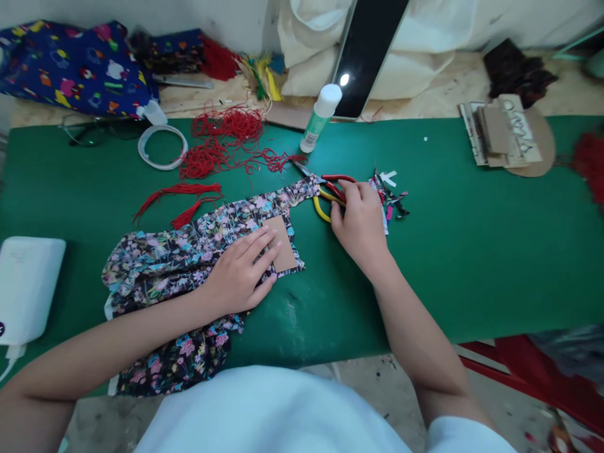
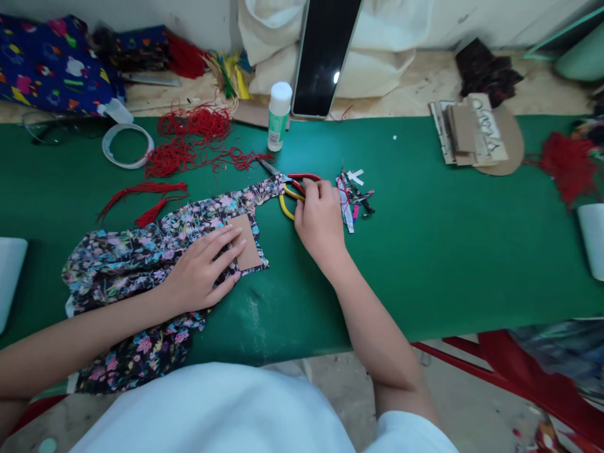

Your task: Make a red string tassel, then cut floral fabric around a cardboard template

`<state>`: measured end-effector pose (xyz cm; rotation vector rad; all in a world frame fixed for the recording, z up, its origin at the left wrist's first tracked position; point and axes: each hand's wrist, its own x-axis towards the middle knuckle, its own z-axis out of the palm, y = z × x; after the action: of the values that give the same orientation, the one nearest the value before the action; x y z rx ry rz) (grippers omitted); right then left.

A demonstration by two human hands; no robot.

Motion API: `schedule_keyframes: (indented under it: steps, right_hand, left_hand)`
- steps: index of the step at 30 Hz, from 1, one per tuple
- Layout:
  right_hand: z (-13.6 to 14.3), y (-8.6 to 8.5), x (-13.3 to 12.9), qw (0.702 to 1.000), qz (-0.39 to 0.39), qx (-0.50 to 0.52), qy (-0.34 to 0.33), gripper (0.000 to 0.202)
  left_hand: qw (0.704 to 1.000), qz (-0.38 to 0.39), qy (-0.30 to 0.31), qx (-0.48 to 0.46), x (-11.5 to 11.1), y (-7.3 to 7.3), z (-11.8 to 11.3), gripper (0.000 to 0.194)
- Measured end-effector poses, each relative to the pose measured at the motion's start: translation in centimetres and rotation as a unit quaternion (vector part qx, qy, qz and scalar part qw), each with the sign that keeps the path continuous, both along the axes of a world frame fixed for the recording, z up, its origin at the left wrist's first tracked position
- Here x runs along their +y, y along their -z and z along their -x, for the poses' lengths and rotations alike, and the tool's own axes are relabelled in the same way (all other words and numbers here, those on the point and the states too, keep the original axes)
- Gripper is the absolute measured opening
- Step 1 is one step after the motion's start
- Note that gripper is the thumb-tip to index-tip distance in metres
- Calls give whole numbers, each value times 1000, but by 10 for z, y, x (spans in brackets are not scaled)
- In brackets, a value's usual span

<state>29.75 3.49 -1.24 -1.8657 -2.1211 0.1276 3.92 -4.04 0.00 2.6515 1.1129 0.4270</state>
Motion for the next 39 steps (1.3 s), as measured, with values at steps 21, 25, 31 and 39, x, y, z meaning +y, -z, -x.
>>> schedule_keyframes:
  steps: [21, 25, 31, 39]
  right_hand:
    - [-27, -49, -129, 737, 412, 529, 92, 50]
    - [-40, -62, -167, 787, 447, 414, 99, 60]
    - [-8, -88, -172, 832, 495, 240, 75, 54]
    - [12, -78, -171, 867, 464, 162, 85, 45]
  left_hand:
    - [999, -38, 11, -6, 1, 5, -1, 48]
    - [999, -39, 10, -2, 1, 6, -2, 48]
    - [999, -29, 12, -9, 2, 6, -1, 48]
    - [1000, -3, 9, -16, 2, 7, -2, 48]
